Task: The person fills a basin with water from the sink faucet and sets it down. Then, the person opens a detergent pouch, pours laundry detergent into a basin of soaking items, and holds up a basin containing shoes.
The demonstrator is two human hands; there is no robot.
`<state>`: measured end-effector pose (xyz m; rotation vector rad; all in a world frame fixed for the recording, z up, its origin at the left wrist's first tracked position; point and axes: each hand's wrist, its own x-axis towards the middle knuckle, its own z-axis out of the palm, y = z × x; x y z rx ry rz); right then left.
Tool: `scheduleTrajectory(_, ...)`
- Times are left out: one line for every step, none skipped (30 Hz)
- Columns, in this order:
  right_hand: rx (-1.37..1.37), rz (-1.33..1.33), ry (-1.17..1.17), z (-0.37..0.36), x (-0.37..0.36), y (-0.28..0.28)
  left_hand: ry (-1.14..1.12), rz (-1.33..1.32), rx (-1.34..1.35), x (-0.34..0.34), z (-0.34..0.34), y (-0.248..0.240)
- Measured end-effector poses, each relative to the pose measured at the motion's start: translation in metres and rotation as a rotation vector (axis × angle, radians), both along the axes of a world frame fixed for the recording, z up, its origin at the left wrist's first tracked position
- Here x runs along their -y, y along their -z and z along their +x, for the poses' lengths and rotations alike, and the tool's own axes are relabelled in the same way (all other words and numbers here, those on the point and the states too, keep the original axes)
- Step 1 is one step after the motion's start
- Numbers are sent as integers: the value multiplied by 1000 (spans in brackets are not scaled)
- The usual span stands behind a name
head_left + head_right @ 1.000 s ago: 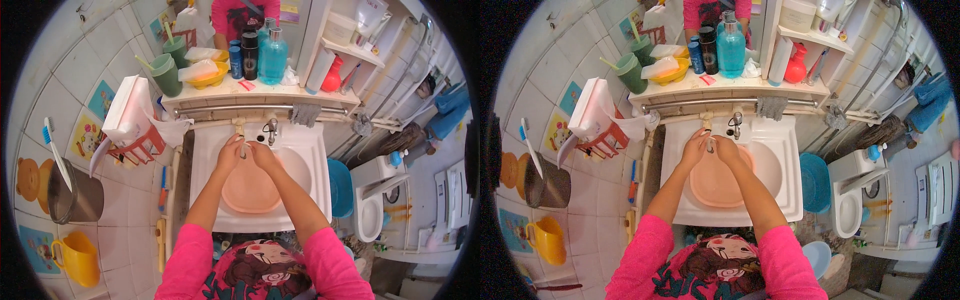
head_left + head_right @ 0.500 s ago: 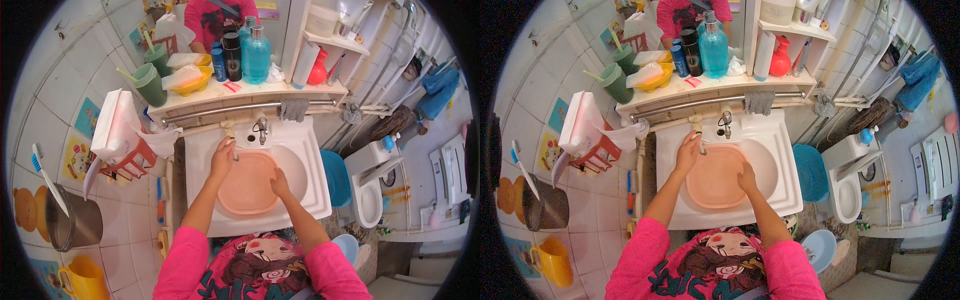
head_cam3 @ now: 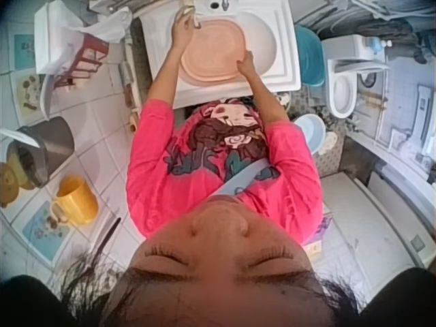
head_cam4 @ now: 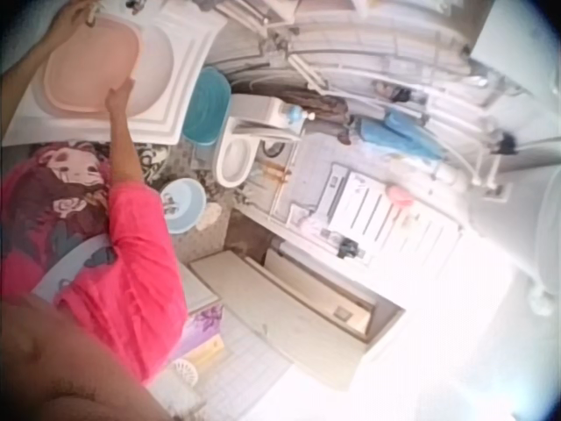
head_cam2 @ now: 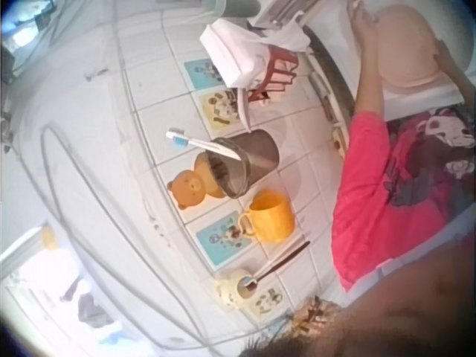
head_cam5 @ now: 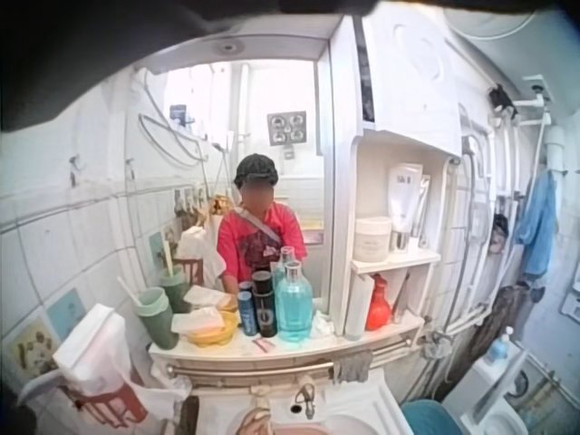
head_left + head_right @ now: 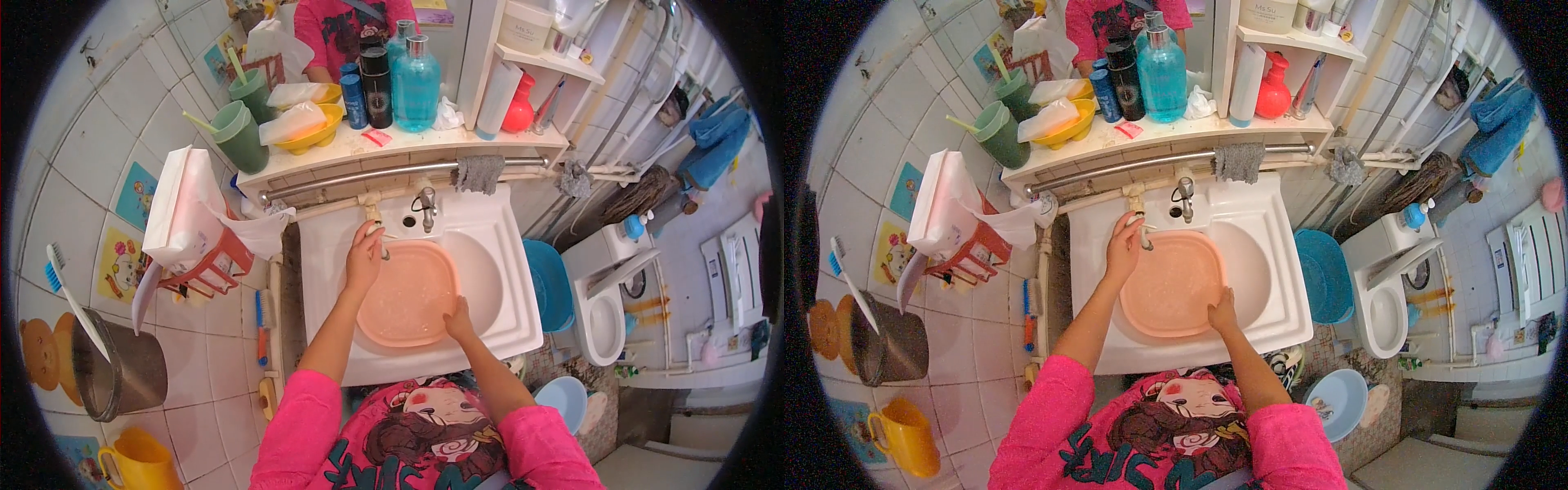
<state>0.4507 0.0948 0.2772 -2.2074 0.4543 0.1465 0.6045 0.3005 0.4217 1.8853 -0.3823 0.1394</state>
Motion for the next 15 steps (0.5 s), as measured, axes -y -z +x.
scheduleTrajectory(-10,10,7,-2,0,0,2,1,0,1,-1,-1)
scheduleTrajectory(-20,20,14,-3,1,1,-6,8,-6,2,-1,-2)
scheduleTrajectory(-19,20,15,-4,0,0,-16,16,-11,2,-1,-2)
scheduleTrajectory(-12,15,14,-6,-1,0,-15,17,-11,2,-1,0)
scheduleTrajectory(-5,10,13,-7,-1,0,-22,30,19,2,1,2)
scheduleTrajectory(-5,12,11,-6,-3,-4,-32,43,49,1,1,4)
scheduleTrajectory(-26,29,17,-6,-5,-8,-34,45,49,0,2,5)
scheduleTrajectory(-46,45,23,-6,-7,-12,-38,29,65,-1,2,7)
scheduleTrajectory(-47,46,27,-6,-6,-13,-35,11,81,0,1,6)
scheduleTrajectory(-58,18,25,-6,-6,-14,-32,12,80,2,1,4)
scheduleTrajectory(-69,-11,23,-7,-6,-15,-34,28,59,3,0,3)
scheduleTrajectory(-69,-10,23,-8,-6,-15,-39,44,39,3,0,1)
scheduleTrajectory(-60,6,26,-9,-6,-15,-39,45,39,3,-1,0)
scheduleTrajectory(-52,21,30,-9,-7,-15,-32,35,31,3,-2,-1)
scheduleTrajectory(-51,21,29,-9,-7,-15,-26,24,23,2,-2,-1)
